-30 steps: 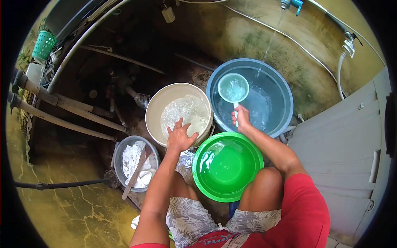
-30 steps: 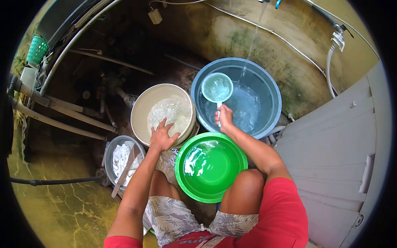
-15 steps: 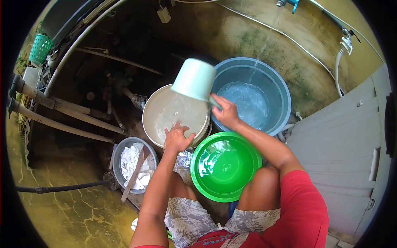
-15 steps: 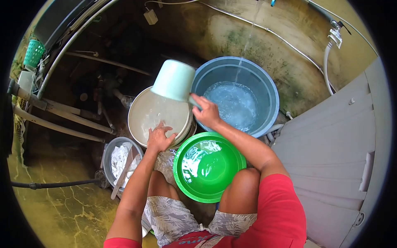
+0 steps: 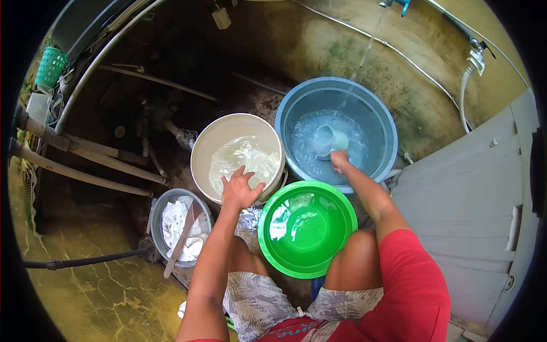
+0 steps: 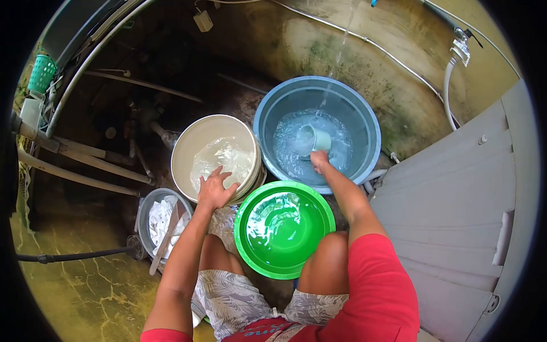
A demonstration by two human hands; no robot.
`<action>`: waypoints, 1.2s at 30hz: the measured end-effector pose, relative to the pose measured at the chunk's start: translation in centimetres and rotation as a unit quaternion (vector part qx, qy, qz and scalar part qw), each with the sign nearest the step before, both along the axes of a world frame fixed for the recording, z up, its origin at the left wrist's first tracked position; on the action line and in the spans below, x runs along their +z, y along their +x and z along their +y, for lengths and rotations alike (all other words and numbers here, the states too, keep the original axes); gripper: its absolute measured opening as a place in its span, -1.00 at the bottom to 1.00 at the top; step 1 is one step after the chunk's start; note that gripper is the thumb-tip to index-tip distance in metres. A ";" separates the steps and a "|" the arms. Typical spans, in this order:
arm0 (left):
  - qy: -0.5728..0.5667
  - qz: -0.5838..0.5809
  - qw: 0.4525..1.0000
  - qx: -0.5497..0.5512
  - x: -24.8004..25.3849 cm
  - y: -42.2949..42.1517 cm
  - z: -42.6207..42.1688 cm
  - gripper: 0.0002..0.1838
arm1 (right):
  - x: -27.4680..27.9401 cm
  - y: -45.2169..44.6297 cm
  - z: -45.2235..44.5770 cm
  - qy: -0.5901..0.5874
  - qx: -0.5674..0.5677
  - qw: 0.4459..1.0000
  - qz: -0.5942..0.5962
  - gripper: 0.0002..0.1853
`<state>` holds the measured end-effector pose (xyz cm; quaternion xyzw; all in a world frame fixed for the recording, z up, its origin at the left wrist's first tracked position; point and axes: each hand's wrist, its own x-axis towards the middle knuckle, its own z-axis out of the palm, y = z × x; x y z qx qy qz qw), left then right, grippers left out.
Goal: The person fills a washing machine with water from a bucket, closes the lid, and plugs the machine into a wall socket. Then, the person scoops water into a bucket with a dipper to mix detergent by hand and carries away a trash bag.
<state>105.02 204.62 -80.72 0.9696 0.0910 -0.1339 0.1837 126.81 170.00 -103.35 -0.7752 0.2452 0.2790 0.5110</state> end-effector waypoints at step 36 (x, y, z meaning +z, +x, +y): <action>0.000 -0.019 1.000 0.004 0.0 0.4 0.1 -0.28 | 4.6 3.6 -2.2 -0.462 0.187 0.849 -0.178 -0.36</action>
